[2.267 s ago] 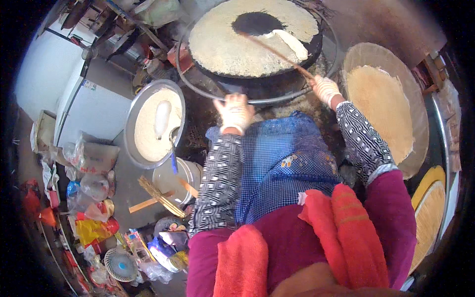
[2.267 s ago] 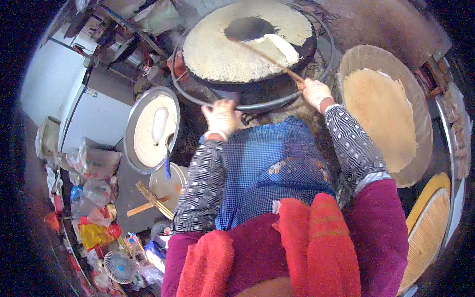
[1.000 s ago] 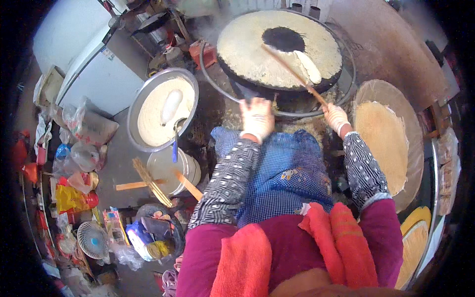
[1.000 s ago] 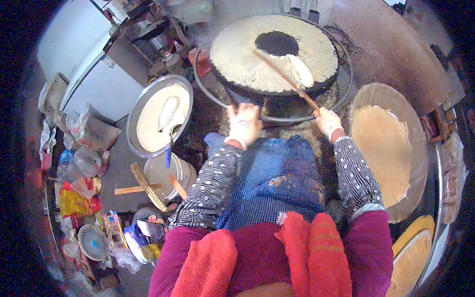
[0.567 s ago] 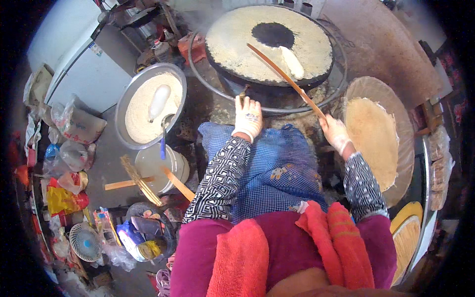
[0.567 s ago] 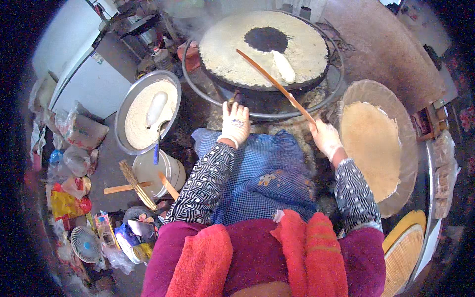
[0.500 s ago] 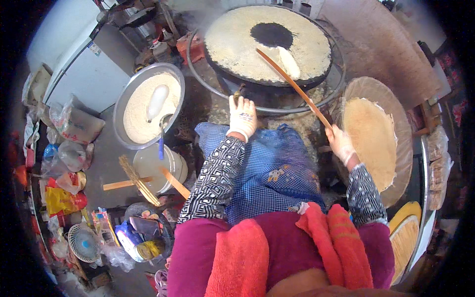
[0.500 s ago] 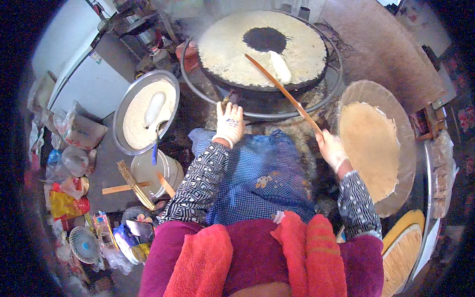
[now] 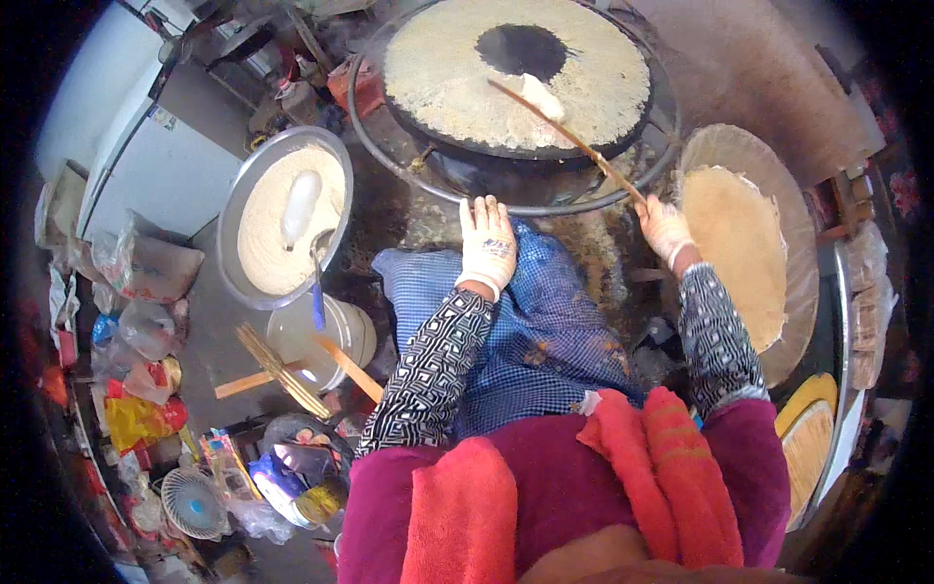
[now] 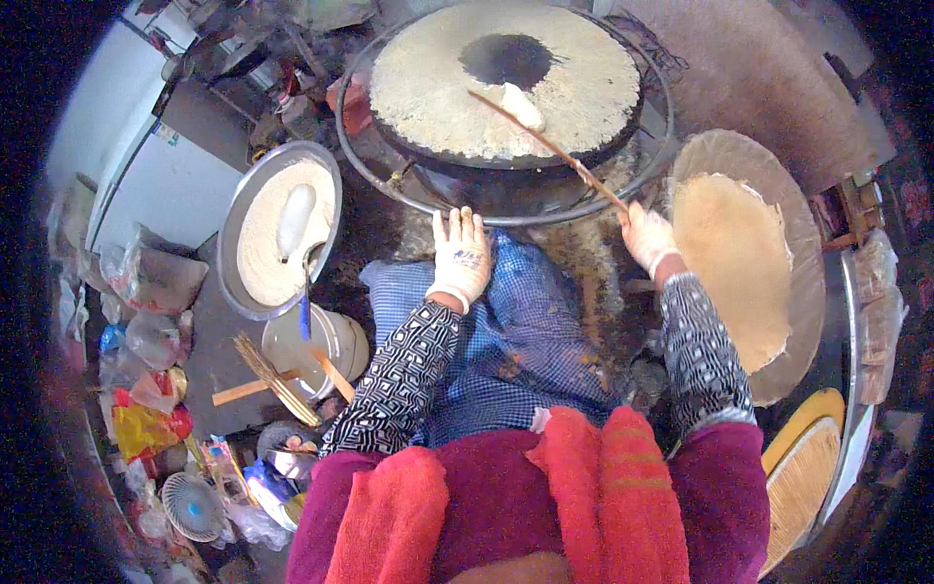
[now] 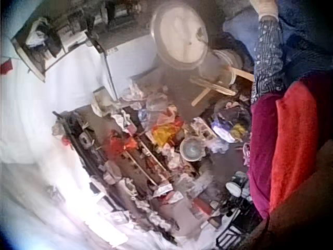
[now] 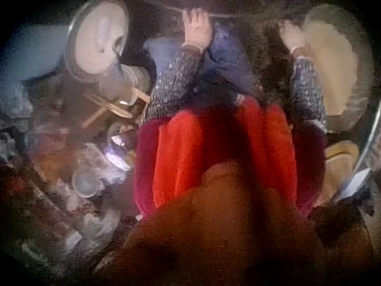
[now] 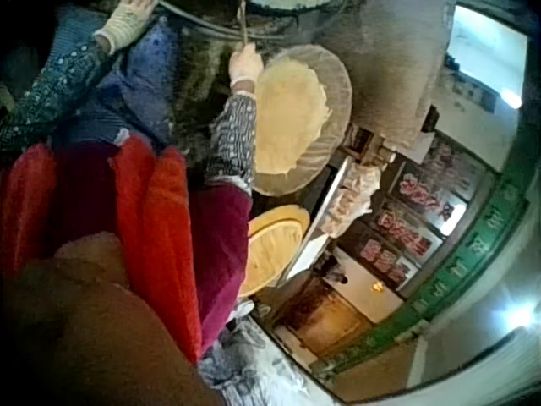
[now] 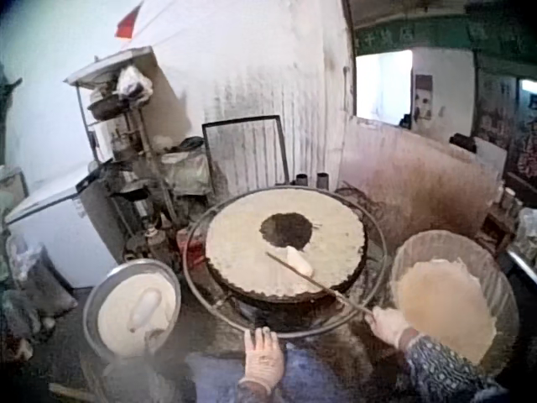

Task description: The person spreads batter on a large circular griddle using a wooden spreader and later removes the cooked pancake with a blue scraper, placing it in a nearby basket.

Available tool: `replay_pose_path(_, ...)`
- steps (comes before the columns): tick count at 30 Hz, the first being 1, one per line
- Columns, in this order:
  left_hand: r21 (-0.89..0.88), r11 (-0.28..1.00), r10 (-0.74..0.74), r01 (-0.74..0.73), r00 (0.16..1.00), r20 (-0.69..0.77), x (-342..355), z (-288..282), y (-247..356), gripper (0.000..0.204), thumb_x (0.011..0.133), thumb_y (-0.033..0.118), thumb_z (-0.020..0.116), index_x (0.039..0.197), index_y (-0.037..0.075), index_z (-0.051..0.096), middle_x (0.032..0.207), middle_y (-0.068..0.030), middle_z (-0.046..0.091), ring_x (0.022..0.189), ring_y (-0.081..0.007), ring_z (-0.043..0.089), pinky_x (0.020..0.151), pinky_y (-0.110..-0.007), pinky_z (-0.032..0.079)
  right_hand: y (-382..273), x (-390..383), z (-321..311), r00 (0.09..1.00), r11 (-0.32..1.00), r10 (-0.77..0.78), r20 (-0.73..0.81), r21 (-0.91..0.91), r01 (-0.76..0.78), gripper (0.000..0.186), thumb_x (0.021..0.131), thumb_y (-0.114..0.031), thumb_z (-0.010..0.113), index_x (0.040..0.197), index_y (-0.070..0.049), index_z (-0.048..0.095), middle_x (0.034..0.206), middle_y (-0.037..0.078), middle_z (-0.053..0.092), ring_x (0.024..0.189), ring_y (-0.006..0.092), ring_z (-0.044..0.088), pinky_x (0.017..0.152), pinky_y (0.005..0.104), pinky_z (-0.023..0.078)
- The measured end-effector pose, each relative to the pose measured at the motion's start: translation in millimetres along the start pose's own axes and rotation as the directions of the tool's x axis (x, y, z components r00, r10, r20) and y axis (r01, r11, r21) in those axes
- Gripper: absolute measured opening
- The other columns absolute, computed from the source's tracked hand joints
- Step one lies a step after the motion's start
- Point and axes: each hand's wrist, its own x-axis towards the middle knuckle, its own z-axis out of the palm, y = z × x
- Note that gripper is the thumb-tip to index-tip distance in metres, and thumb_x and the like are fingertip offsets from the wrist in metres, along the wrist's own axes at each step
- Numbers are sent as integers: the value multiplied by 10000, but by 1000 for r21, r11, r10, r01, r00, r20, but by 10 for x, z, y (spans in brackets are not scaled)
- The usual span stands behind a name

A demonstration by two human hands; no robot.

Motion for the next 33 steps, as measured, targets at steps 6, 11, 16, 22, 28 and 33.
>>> replay_pose_path(6,-31,998,-48,46,996,-70,1,122,-297,496,956,256,420,1363,-24,464,1454,-196,439,1377,-357,365,1143,-624,85,-236,734,-77,999,999,-38,-37,16,38,321,961,-362,489,952,-58,592,845,240,666,826,411,645,755,523,492)
replay_pose_path(11,-45,993,-112,111,993,-35,-20,181,-587,564,895,303,504,1354,-22,466,1450,-201,440,1371,-364,368,1144,-611,94,-408,588,-191,979,975,-198,58,110,191,348,960,-388,499,908,-60,604,813,245,652,812,430,631,714,521,492)
replay_pose_path(16,-80,985,-161,156,985,-60,62,171,-850,557,854,297,558,1315,-9,500,1412,-170,469,1332,-341,388,1121,-613,159,-38,784,-77,997,998,-42,67,57,38,272,952,-327,532,918,-69,609,896,210,659,860,399,625,709,491,486)
replay_pose_path(22,-117,955,-278,274,960,-17,137,172,-1103,499,836,242,566,1304,75,527,1415,-101,476,1333,-298,403,1094,-652,189,-129,740,-160,988,988,-103,118,130,88,358,1004,-364,418,965,-81,635,907,198,679,877,392,632,777,455,495)
replay_pose_path(28,-160,927,-350,340,936,-41,178,220,-1288,517,826,248,584,1313,93,515,1436,-93,466,1323,-324,413,1064,-672,226,-236,799,-160,998,998,-60,-9,19,60,341,982,-371,451,946,-57,578,833,243,665,814,418,649,731,537,504)
replay_pose_path(33,-293,940,-173,174,984,30,29,-169,-706,532,838,338,582,1290,62,533,1388,-119,501,1327,-310,409,1103,-641,159,-576,364,-12,922,917,-388,15,103,384,360,965,-405,462,942,-74,603,779,229,657,783,434,642,702,536,511)
